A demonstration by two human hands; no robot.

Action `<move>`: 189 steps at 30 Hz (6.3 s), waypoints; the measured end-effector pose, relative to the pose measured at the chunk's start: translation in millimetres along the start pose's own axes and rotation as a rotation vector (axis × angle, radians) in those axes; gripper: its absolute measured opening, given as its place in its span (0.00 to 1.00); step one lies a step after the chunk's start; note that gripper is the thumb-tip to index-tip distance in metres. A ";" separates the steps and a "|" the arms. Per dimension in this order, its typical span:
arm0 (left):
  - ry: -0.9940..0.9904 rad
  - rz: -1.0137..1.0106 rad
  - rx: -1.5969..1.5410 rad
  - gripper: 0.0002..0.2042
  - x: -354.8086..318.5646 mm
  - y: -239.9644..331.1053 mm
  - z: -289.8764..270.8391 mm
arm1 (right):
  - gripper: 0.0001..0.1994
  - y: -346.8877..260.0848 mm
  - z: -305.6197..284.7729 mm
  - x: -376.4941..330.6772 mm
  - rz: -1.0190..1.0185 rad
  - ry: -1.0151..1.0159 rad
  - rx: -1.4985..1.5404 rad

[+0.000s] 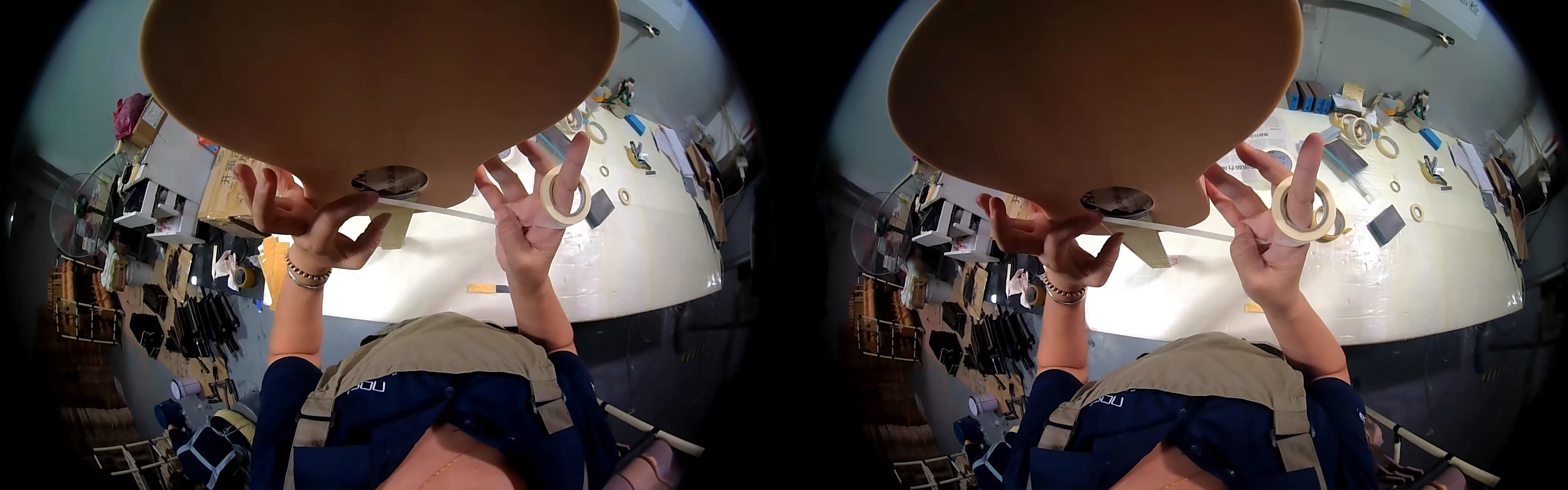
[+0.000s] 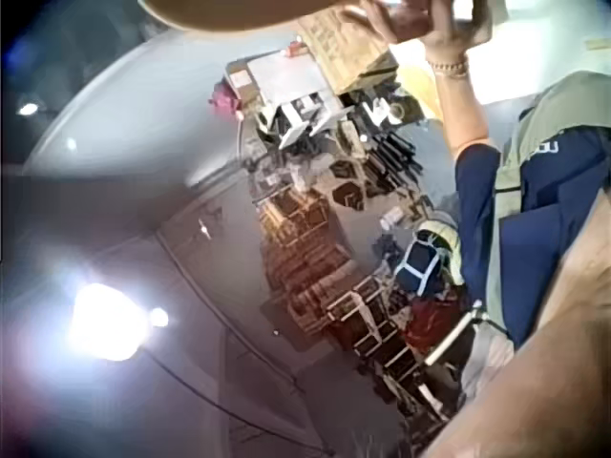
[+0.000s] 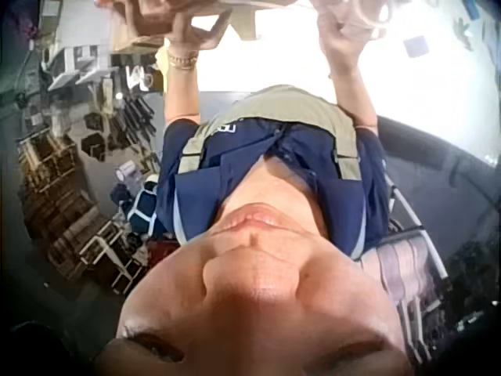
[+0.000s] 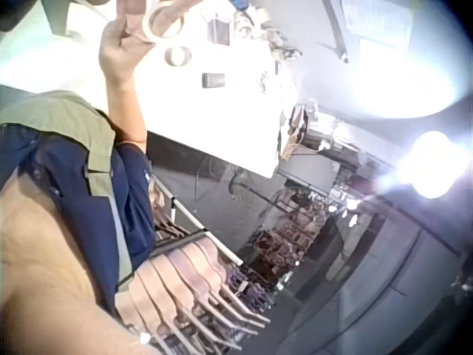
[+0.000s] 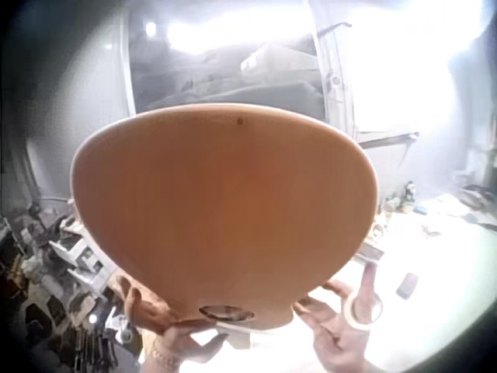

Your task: The person assembles acoustic guitar bodies by applying masking tape to the neck and soundhole, wiping the surface with a cloth, and placing each completed unit on a rack. The person repeats this process for multiple guitar bodies in a workshop setting.

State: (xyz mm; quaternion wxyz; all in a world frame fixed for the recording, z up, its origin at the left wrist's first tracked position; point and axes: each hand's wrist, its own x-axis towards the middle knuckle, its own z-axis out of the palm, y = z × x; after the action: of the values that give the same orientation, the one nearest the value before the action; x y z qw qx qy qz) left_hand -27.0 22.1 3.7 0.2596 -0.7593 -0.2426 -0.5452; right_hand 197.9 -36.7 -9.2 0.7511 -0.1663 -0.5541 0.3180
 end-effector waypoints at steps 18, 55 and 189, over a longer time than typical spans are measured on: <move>-0.033 0.157 0.011 0.13 3.5 -14.3 0.8 | 0.48 -1.9 -1.0 2.7 0.019 0.005 -0.042; -0.286 0.172 -0.004 0.14 11.3 22.4 -4.9 | 0.40 -31.5 -18.8 26.8 -0.093 0.000 -0.845; -1.081 0.156 -0.590 0.26 -138.0 228.8 185.6 | 0.30 46.7 -217.4 -239.8 0.525 0.666 -1.287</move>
State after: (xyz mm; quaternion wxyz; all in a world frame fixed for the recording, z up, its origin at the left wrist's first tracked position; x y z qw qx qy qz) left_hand 212.6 -38.4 -207.9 -0.0816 -0.9833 -0.1225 -0.1071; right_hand 344.0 -138.4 -283.5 0.5336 -0.7834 -0.3168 0.0342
